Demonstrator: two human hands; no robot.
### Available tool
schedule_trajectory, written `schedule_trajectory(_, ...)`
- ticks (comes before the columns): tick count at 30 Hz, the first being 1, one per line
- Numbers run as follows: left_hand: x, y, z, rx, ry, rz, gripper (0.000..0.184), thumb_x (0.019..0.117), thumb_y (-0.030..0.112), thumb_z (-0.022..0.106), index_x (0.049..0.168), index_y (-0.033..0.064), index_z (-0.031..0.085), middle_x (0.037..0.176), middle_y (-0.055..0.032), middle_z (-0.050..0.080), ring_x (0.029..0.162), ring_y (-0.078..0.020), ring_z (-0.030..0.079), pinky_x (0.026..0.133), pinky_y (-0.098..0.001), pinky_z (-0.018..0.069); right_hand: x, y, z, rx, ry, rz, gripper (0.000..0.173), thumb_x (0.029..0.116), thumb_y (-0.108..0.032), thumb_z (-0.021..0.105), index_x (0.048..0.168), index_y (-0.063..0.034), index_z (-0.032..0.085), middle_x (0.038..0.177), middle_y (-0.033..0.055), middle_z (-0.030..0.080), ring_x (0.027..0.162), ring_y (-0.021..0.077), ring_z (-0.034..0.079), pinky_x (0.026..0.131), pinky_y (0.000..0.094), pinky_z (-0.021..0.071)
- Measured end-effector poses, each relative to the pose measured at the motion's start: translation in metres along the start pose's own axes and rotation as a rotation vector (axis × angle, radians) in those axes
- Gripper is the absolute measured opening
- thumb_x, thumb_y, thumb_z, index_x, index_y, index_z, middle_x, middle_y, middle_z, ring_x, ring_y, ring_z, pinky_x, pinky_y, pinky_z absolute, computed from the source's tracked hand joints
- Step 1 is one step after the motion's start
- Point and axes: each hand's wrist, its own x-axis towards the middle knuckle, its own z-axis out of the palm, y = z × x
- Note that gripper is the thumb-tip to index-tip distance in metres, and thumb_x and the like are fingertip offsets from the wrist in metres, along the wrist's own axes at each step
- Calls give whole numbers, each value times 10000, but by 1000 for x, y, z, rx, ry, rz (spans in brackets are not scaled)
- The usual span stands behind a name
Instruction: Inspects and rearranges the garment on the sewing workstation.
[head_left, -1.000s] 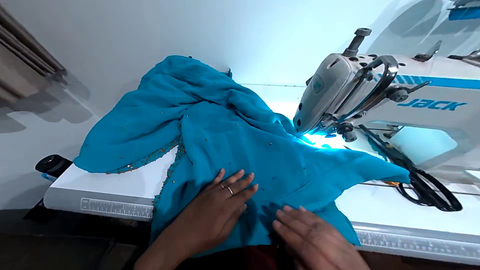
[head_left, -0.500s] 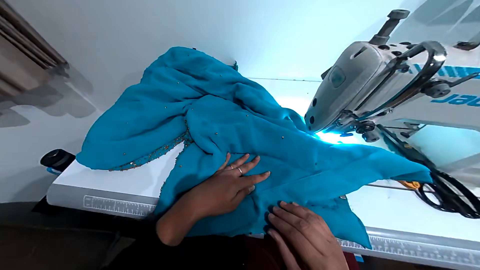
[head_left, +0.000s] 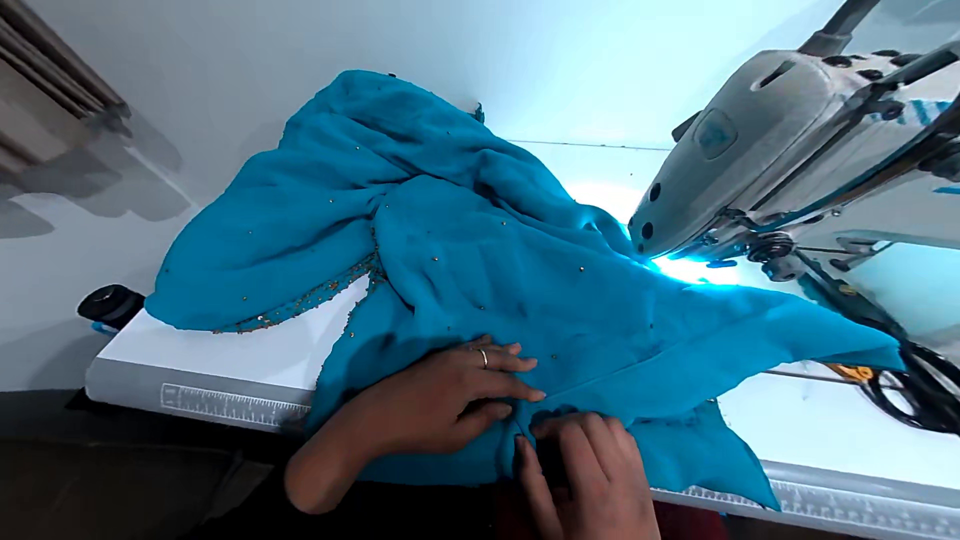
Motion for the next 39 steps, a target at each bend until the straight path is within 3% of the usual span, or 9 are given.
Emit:
schedule_trajectory(5, -2, -1, -1, -96, -29, -6, 366, 1052, 272, 449, 1320, 239, 697, 1476, -22, 590, 1471, -232, 433, 1220, -560, 289, -6, 0, 2, -19, 37, -17, 183, 926, -289, 621, 882, -128, 696, 813, 37, 669, 813, 210, 605, 756, 335, 450)
schedule_trajectory(8, -2, -2, 0, -96, -33, 3, 343, 1005, 260, 525, 1287, 289, 718, 1483, -31, 583, 1475, -259, 426, 1206, -608, 287, -8, 1, 5, -27, 89, -47, 173, 951, -252, 600, 861, -135, 690, 787, 27, 661, 803, 194, 600, 762, 317, 446)
schedule_trajectory(15, -2, -8, 4, -53, 28, 52, 272, 1014, 274, 559, 1161, 280, 788, 1408, -41, 646, 1440, -272, 478, 1200, -589, 311, -14, 5, 7, -106, 167, -203, 111, 948, -178, 620, 890, -135, 703, 781, 11, 665, 832, 191, 595, 837, 310, 433)
schedule_trajectory(22, -1, -9, 4, -58, 53, 64, 240, 1001, 259, 585, 1086, 245, 809, 1374, -39, 669, 1428, -245, 493, 1211, -559, 311, -24, 12, 3, -157, 96, -325, 183, 984, -171, 574, 1003, -114, 747, 898, 22, 708, 918, 211, 607, 911, 330, 428)
schedule_trajectory(27, 0, -4, 4, -43, 49, 14, 261, 1006, 265, 565, 1111, 243, 803, 1379, -15, 666, 1437, -217, 481, 1218, -542, 307, -31, 20, 6, -146, 120, -368, 193, 996, -195, 567, 1048, -122, 738, 956, 28, 714, 971, 213, 617, 982, 326, 428)
schedule_trajectory(31, 2, -1, 5, -82, 83, -39, 309, 1035, 371, 545, 1083, 219, 810, 1343, -2, 687, 1419, -192, 500, 1221, -524, 309, -35, 25, 10, -136, 154, -391, 183, 1005, -204, 571, 1047, -130, 733, 979, 23, 718, 992, 201, 621, 1016, 315, 420)
schedule_trajectory(34, 5, 3, 8, -68, 117, -110, 288, 995, 406, 612, 1055, 194, 798, 1313, 15, 700, 1397, -159, 521, 1220, -479, 329, -36, 26, 11, -127, 163, -400, 183, 1006, -201, 574, 1051, -127, 735, 990, 27, 718, 1001, 200, 621, 1031, 314, 414)
schedule_trajectory(39, 9, 8, 6, -55, 83, -185, 289, 974, 385, 646, 1122, 155, 739, 1346, 23, 675, 1414, -155, 495, 1216, -458, 328, -37, 28, 12, -109, 170, -401, 177, 1005, -203, 577, 1055, -129, 730, 1016, 21, 720, 1025, 205, 617, 1042, 313, 410)
